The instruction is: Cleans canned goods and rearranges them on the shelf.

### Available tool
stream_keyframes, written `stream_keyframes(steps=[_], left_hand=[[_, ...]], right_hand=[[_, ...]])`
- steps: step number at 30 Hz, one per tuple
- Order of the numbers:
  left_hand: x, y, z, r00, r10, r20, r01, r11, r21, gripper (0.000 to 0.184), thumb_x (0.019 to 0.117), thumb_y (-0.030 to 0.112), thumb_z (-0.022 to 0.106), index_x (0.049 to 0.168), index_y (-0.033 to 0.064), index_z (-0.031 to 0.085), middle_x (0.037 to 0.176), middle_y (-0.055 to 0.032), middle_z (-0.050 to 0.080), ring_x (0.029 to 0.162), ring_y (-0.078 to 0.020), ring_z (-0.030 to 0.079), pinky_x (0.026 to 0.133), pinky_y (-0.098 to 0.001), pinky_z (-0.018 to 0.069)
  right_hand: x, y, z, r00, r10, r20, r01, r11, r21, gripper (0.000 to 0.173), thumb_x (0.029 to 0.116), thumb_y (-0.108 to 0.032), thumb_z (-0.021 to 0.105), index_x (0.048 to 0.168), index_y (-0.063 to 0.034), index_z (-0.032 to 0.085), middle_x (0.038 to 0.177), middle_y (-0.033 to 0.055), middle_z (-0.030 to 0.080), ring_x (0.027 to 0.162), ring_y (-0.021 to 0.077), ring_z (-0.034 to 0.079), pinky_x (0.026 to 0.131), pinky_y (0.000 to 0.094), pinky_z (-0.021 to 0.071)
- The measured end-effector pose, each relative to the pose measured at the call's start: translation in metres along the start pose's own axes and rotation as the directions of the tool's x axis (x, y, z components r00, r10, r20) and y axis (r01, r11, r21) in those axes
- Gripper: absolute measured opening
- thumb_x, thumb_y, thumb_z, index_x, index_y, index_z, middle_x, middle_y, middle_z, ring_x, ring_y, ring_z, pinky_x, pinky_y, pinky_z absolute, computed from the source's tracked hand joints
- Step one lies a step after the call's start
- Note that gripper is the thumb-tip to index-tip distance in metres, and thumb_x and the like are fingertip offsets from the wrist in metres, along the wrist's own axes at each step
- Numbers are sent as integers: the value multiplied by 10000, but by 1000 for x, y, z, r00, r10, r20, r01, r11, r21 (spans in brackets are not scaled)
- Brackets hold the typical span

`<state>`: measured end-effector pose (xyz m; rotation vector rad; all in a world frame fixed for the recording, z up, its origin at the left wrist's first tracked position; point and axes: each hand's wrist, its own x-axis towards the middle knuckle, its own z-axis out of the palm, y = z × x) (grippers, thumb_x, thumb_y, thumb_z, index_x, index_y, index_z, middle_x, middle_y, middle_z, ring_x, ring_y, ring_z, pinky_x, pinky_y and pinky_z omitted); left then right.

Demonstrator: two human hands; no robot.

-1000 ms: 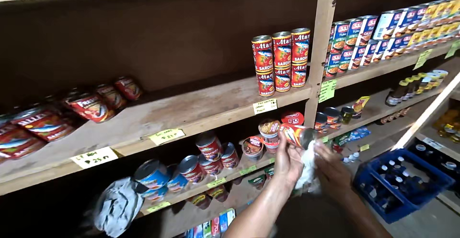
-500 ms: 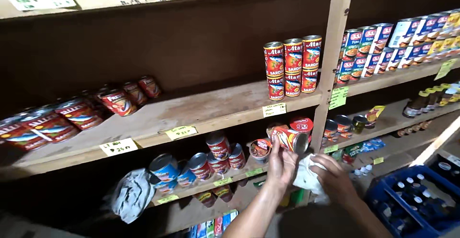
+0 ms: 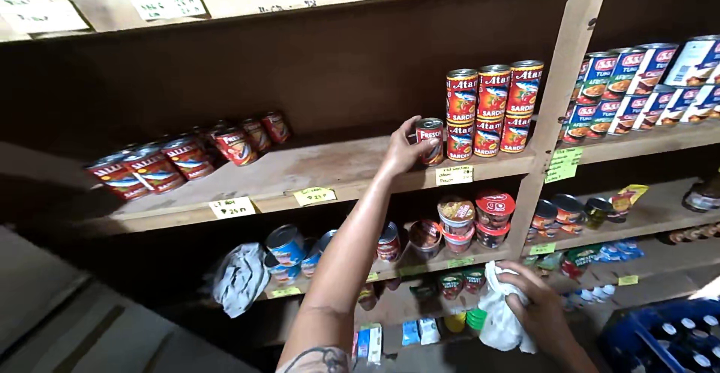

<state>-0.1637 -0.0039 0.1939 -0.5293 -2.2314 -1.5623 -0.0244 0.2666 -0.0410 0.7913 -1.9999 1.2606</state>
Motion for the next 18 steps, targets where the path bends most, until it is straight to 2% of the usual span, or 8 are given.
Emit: stream_keyframes(steps=[3,5,9,14,18], left_hand=[[-7,-4,-2,999,-26,33,24,997,70,912,831,84,828,1570,11,299,1452,-248,522,1234,-292,628,1018,-421,548],[-12,-5,-4,996,-78,49,73,991,110,989,785,96,877,1576,50,284,1404,-236,563,1191,-291,655,993,-438,565],[-15,-9,-1,997,-74,33,68,984,162,915,797,50,859,1542,49,328,1295,-217,636,1099,-281,695,951,-442,580],[-15,-8,3,997,-72,9,70,986,149,901,789,65,875,1523,53,353,1279,-208,644,1071,-270,705,935,-427,589],[-15,-7,5,998,-69,1,68,985,159,901,779,66,884,1513,35,363,1258,-205,659,1062,-265,711,934,-427,591]], right_hand=[[0,0,3,1000,7,14,-7,1000,5,227,880,-162,577,998,-104,762,1181,101,723,1145,85,656,967,195,516],[0,1,6,1000,17,23,-17,1000,5,228,872,-149,580,992,-94,766,1179,104,726,1139,89,662,967,196,516],[0,1,11,998,20,56,-21,1000,21,229,858,-133,578,985,-87,763,1169,101,725,1133,93,660,965,197,514],[4,3,19,998,-9,67,10,1000,-13,242,823,-103,569,957,-79,770,1146,107,737,1073,115,692,908,208,542],[5,5,25,995,-16,98,17,1000,-3,253,814,-87,563,957,-79,772,1156,107,735,1075,114,691,913,203,537]])
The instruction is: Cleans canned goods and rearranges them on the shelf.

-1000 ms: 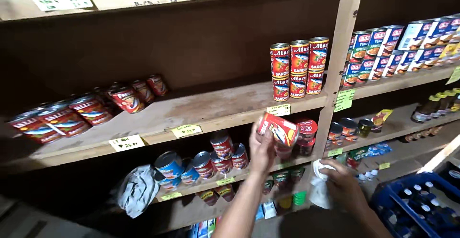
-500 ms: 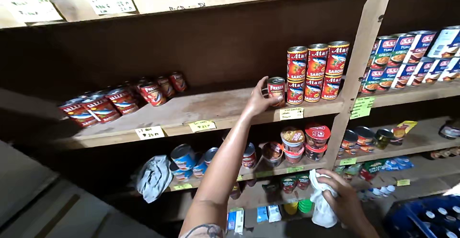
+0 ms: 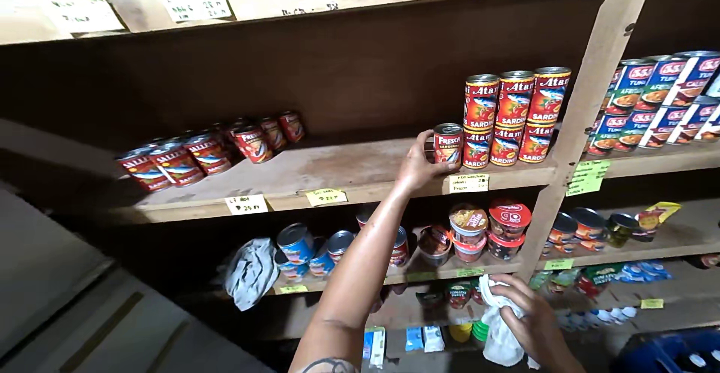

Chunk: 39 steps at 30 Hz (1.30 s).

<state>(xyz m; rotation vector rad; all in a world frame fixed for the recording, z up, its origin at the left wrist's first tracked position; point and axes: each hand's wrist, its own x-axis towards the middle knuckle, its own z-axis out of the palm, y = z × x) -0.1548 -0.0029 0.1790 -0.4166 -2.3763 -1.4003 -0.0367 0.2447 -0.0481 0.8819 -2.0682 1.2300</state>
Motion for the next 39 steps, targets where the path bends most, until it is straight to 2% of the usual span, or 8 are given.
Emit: stream_keyframes(steps=[14,19,23,26,28,34,36,39], left_hand=[[-12,17,3,998,-44,-41,46,997,56,890,805,91,869,1532,48,357,1248,-212,664,1052,-290,712,925,-459,593],[-14,9,-52,955,218,-201,-117,900,421,826,854,276,840,1525,20,431,1516,-212,486,1409,-346,467,1160,-493,399],[-6,-26,-191,729,163,-665,309,789,532,801,908,334,757,1527,-34,405,1576,-334,337,1492,-496,272,1207,-601,267],[-13,-60,-279,401,-106,-910,651,732,201,912,829,280,810,1563,9,341,1592,-301,311,1454,-496,325,1103,-644,374],[-16,-75,-307,323,-298,-898,767,638,64,947,818,321,847,1538,-17,333,1537,-313,382,1404,-484,415,1078,-624,424],[-19,-75,-308,509,-319,-800,770,585,256,750,837,248,832,1448,-5,481,1355,-318,580,1281,-493,554,1034,-669,440],[-31,-55,-286,678,-166,-717,587,709,391,669,799,228,865,1366,21,578,1277,-304,631,1221,-493,589,1013,-692,431],[-72,-28,-209,842,212,-497,57,880,472,716,785,114,855,1423,8,550,1330,-231,629,1213,-369,622,1035,-570,494]], right_hand=[[15,-12,33,995,-74,61,66,990,125,230,795,-18,583,935,-20,765,1129,160,731,1115,129,677,987,182,499],[20,-18,37,984,-94,149,65,979,192,225,790,44,597,954,62,750,1136,234,718,1120,215,689,1005,256,517],[18,-18,35,975,2,223,-34,989,140,228,832,50,603,1007,97,742,1155,284,702,1099,340,698,988,394,548],[20,-22,32,957,66,281,-110,984,142,242,864,30,607,1058,114,725,1196,297,682,1119,366,683,998,444,538],[22,-24,31,957,74,282,-116,984,135,261,890,-7,609,1085,134,708,1197,307,680,1121,377,683,1006,455,531],[24,-40,25,961,174,213,-204,971,127,396,1010,-125,569,1245,193,554,1113,289,683,1032,231,691,964,358,537],[29,-41,20,971,150,188,-182,969,164,359,1008,-138,570,1177,177,603,1098,264,692,1041,174,680,969,315,526],[53,-44,9,990,10,144,-43,973,226,360,1028,-272,563,1122,39,719,1243,184,676,1237,126,597,1087,283,460]])
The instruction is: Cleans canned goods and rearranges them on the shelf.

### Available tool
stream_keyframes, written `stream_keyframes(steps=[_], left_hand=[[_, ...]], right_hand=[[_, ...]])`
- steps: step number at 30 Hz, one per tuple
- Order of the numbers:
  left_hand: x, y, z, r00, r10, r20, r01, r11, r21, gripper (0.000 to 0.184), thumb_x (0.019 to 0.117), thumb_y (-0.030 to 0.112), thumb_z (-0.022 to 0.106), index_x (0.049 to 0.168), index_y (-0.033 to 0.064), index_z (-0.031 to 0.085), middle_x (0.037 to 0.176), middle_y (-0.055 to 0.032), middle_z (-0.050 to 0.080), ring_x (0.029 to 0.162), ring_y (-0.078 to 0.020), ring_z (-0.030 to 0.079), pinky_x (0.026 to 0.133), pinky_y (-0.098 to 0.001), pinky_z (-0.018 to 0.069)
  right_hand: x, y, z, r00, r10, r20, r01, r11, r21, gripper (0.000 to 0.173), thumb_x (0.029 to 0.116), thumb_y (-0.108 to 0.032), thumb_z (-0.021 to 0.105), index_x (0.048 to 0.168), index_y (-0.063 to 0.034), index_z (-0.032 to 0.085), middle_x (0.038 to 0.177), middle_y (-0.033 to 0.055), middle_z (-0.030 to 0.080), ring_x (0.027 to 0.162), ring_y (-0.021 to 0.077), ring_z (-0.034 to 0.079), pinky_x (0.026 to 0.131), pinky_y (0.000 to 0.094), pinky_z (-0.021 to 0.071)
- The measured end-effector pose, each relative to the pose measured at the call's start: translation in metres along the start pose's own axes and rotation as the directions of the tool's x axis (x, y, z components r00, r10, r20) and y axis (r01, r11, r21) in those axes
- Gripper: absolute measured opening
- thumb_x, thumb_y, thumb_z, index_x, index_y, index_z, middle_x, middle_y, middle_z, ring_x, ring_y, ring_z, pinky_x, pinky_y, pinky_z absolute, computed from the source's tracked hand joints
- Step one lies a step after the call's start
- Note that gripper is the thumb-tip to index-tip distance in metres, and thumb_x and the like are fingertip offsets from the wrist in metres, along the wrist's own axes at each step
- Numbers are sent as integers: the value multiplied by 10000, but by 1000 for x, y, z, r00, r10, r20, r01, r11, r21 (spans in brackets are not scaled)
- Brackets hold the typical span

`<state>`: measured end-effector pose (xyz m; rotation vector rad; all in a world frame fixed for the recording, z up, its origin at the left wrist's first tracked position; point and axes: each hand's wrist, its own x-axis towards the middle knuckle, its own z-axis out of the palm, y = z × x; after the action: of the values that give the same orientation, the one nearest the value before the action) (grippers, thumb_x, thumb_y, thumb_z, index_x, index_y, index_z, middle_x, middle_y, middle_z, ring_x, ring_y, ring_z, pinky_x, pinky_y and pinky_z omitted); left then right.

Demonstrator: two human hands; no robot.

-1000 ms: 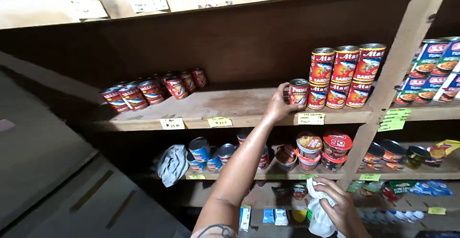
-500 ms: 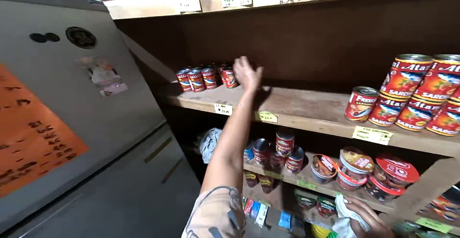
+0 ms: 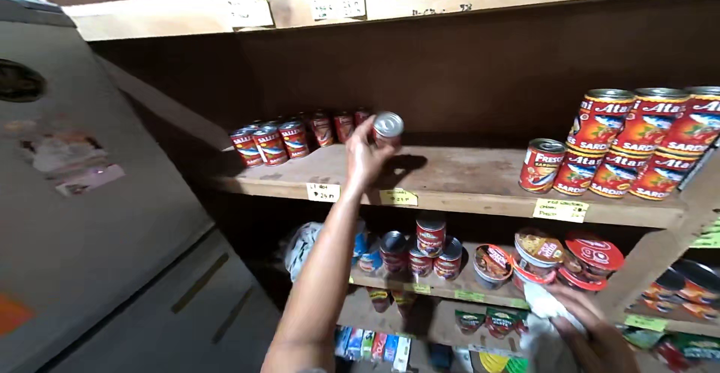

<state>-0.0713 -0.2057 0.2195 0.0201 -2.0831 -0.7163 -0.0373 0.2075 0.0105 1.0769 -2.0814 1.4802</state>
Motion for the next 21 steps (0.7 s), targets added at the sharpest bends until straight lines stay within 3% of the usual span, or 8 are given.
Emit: stream_keyframes(steps=[2,5,7,9,11,14,17,21], left_hand=[[-52,40,28,988,150,25,-143,972,-185,743,756,88,861,1421,5,540,1356,-185,616,1209,-270,629,1019,-478,530],[-117,78,79,966,259,13,-239,910,-339,650,727,119,870,1314,-37,636,1218,-162,711,1104,-195,703,959,-378,580],[-144,93,104,955,298,16,-268,880,-391,593,737,113,857,1268,-67,664,1218,-184,714,1123,-206,705,989,-348,569],[-162,106,120,952,305,27,-266,869,-417,578,732,89,844,1260,-71,671,1237,-195,705,1152,-220,693,1012,-340,553],[-172,115,130,950,309,48,-260,867,-426,519,754,87,811,1236,-63,687,1226,-185,711,1146,-211,694,1001,-333,558],[-180,119,138,941,317,117,-235,864,-444,492,753,92,809,1212,-51,701,1234,-173,709,1136,-192,697,991,-323,556],[-187,118,140,928,312,201,-202,878,-434,563,721,79,837,1252,-34,688,1273,-163,695,1161,-203,687,1001,-343,555],[-192,118,156,925,367,99,-317,888,-332,535,697,61,840,1213,-12,718,1235,-162,718,1144,-264,704,970,-393,579]], right_hand=[[22,-15,-6,990,-88,-109,84,995,-48,320,1021,-319,577,1154,-72,731,1249,56,673,1236,21,564,1074,197,448],[60,-42,-9,917,-249,-312,245,968,-54,224,956,-219,658,1171,-174,698,1208,-66,684,1206,-18,583,1045,178,479],[82,-54,-12,860,-370,-351,348,929,-127,177,966,-203,683,1136,-161,709,1181,-21,672,1171,23,604,1015,184,503],[92,-64,-8,856,-403,-323,307,900,-309,168,948,-222,696,1052,-104,755,1088,83,691,1089,106,635,955,217,518],[94,-68,1,885,-420,-203,278,824,-494,222,956,-250,652,1012,-84,787,1041,137,725,1015,246,670,873,338,550],[86,-59,-1,891,-454,-12,357,716,-600,245,1003,-193,554,1055,-86,769,1093,128,728,1034,285,676,869,361,561],[84,-47,-24,895,-436,100,396,670,-628,221,953,-51,582,1088,-83,754,1122,168,717,1030,344,686,815,424,589],[67,-49,-33,952,-297,76,247,594,-766,158,881,-52,628,982,-5,741,958,213,697,867,392,701,662,452,594]])
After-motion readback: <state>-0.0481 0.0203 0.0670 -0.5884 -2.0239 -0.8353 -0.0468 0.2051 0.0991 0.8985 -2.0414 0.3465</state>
